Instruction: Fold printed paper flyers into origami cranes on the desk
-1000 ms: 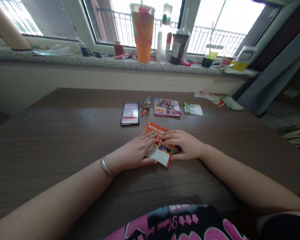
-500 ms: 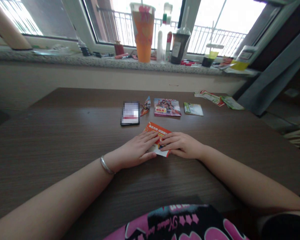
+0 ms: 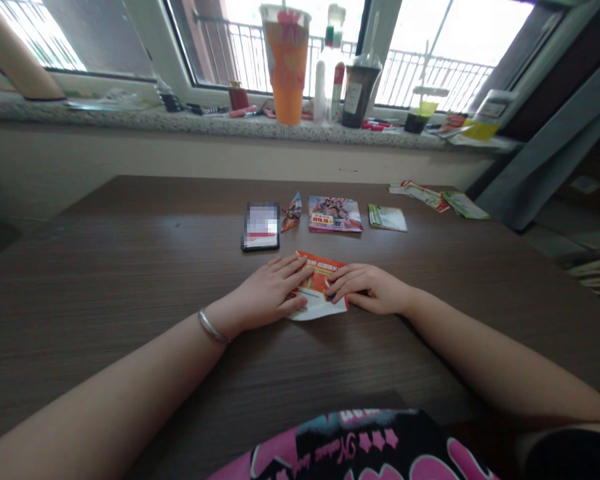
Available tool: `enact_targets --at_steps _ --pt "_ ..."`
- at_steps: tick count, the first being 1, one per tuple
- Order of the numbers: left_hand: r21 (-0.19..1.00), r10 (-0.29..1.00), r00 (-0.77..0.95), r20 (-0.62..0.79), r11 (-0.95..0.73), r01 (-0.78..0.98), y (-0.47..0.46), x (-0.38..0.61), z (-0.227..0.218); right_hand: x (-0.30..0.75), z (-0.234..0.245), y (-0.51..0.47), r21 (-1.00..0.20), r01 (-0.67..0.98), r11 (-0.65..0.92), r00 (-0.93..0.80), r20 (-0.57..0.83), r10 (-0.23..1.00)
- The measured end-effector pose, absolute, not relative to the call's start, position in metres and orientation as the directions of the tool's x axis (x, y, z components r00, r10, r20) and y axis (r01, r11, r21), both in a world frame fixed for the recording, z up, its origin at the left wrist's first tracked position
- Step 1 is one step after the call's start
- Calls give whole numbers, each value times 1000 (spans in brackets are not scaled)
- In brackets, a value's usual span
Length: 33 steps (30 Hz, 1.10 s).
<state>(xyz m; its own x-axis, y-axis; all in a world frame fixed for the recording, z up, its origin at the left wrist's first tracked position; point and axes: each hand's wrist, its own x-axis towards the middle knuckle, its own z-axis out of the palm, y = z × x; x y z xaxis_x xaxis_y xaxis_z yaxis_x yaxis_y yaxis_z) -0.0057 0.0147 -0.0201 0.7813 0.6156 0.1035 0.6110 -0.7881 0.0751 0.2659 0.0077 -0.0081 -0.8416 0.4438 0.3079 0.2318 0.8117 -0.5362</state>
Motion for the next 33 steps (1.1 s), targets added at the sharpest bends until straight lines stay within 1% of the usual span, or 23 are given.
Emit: enact_targets --at_steps 11,18,25,29,33 --pt "63 655 748 104 -755 652 12 -6 -18 272 -4 7 -577 283 766 -835 245 492" --pt "80 643 756 123 -766 638 7 -4 -15 277 -2 8 -617 346 706 -813 178 554" --pt "120 530 834 151 -847 517 7 -3 -17 286 -3 11 -591 426 685 -809 89 581" --pt "135 474 863 177 -880 456 7 -1 -19 292 -5 13 -593 492 637 -795 -7 607" --pt "116 432 878 205 -902 417 4 1 -17 293 -4 13 -617 544 568 -777 -117 618"
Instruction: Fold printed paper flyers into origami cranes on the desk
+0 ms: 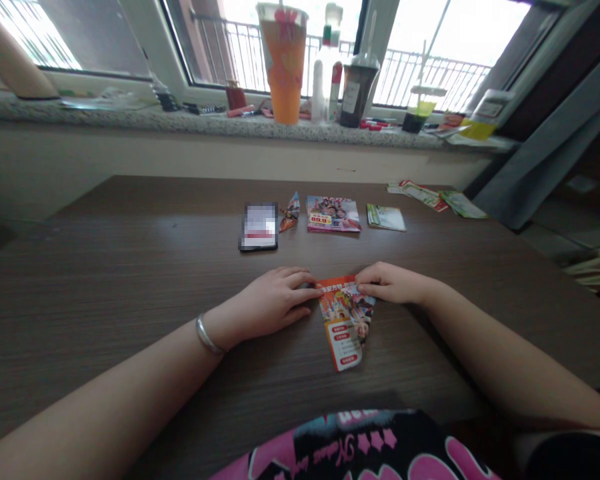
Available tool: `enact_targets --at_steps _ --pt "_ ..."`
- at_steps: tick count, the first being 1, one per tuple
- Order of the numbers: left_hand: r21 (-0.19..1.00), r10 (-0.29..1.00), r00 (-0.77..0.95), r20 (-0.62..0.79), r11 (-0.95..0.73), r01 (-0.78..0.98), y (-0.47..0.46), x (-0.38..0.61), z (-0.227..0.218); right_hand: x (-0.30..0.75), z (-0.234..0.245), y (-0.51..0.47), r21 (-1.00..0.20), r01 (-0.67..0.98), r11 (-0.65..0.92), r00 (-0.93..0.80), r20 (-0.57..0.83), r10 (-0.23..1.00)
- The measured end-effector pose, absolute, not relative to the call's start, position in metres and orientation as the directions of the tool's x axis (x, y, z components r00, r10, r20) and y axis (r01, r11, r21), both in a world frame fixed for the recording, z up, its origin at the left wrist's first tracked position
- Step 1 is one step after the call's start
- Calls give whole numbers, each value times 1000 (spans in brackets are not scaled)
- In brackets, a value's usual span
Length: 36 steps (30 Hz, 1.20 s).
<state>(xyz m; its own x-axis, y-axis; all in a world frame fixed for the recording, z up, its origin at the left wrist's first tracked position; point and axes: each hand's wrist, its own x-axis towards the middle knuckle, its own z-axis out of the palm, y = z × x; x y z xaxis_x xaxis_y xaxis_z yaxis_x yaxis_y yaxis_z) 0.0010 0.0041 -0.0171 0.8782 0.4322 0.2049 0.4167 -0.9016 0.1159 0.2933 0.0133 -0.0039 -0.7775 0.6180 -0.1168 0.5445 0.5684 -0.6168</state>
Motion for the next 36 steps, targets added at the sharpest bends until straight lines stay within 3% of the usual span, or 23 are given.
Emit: enact_targets --at_steps 5,11,19,28,36 --pt "107 402 895 193 -915 388 4 2 -15 287 -3 10 -557 665 498 -672 -155 724" --pt "109 393 897 201 -919 378 7 3 -13 273 -8 7 -546 727 417 -528 -56 847" --pt "152 396 891 223 -917 369 8 2 -8 260 -18 9 -501 726 472 -462 154 874" --pt "223 458 865 206 -882 414 7 2 -5 255 -18 8 -476 721 504 -481 180 858" --pt "198 494 842 217 -867 458 6 5 -7 253 -18 9 -434 739 516 -494 173 852"
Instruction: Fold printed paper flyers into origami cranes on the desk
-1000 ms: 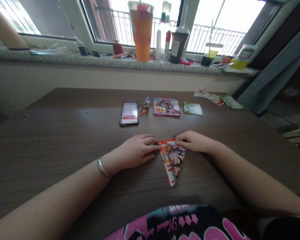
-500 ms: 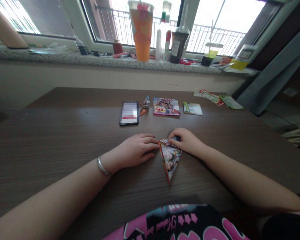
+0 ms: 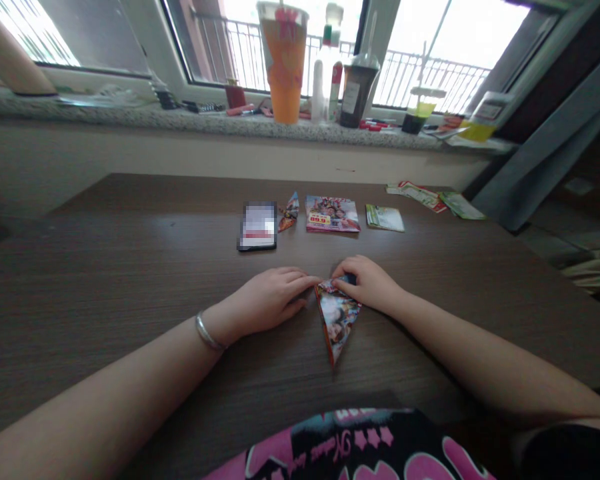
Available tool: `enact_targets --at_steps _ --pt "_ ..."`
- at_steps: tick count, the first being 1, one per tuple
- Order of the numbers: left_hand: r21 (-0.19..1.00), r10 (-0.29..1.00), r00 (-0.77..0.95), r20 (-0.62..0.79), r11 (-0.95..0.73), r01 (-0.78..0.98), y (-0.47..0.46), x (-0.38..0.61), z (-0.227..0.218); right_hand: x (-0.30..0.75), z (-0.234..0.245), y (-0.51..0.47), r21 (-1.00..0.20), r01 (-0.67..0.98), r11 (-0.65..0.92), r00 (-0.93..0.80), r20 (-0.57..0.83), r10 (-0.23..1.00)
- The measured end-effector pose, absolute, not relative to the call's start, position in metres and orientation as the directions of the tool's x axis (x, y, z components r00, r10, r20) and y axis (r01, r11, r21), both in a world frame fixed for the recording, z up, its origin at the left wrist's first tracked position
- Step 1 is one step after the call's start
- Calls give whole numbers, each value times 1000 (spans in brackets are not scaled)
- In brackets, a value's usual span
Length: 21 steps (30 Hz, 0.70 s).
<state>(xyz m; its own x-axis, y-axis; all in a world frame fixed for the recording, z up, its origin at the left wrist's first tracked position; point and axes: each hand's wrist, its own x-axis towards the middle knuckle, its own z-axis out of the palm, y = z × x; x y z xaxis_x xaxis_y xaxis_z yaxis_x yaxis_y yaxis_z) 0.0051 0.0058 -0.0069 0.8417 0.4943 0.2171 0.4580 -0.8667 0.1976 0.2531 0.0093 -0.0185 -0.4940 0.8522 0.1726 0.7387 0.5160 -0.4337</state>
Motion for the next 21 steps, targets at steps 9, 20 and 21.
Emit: enact_targets --at_steps 9,20,21 --pt "61 425 880 211 -904 422 3 8 -9 247 -18 8 -385 765 516 -495 160 854" --pt "67 563 792 236 -823 564 -6 18 -8 241 -16 4 -318 788 528 -504 160 849" --pt "85 597 766 238 -799 595 -6 19 -8 241 -16 4 -327 787 522 -498 160 852"
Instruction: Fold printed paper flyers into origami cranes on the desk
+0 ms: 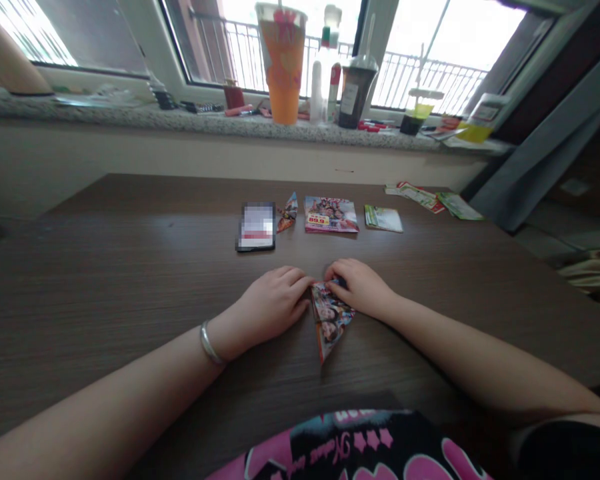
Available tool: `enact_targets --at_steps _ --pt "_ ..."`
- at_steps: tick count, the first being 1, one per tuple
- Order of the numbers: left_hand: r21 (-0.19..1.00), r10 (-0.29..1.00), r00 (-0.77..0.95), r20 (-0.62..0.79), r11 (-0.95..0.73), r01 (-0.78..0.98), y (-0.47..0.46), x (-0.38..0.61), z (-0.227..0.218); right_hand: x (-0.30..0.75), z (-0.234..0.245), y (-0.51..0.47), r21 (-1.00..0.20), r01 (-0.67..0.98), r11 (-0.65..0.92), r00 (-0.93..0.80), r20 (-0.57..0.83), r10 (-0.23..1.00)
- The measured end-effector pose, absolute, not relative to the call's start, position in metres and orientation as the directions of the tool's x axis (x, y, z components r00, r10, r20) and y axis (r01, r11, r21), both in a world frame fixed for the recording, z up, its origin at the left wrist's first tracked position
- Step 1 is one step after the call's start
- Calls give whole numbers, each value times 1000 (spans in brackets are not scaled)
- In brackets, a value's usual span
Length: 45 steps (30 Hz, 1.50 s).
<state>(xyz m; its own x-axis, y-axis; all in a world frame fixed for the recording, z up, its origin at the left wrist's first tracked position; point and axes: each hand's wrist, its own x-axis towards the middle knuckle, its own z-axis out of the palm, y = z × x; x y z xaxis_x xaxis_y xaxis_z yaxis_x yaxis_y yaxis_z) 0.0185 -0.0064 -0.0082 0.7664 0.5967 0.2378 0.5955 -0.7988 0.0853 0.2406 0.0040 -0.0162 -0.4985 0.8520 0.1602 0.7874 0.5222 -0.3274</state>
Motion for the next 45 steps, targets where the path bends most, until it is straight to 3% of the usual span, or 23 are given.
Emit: enact_targets --at_steps 9,17,24,30,45 --pt "217 755 619 218 -656 723 -6 22 -7 233 -14 -2 -381 767 517 -488 177 855" --pt "70 778 569 266 -605 793 -14 30 -6 227 -14 -7 -370 759 535 -500 195 844" --pt "55 774 580 252 -610 790 -15 32 -8 228 -17 -5 -465 710 528 -490 212 846" --pt "45 778 569 268 -600 799 -17 31 -8 227 -17 -4 -447 718 533 -483 231 844" --pt "299 872 471 133 -489 820 -10 33 -11 226 -18 -5 -432 720 543 -487 245 839"
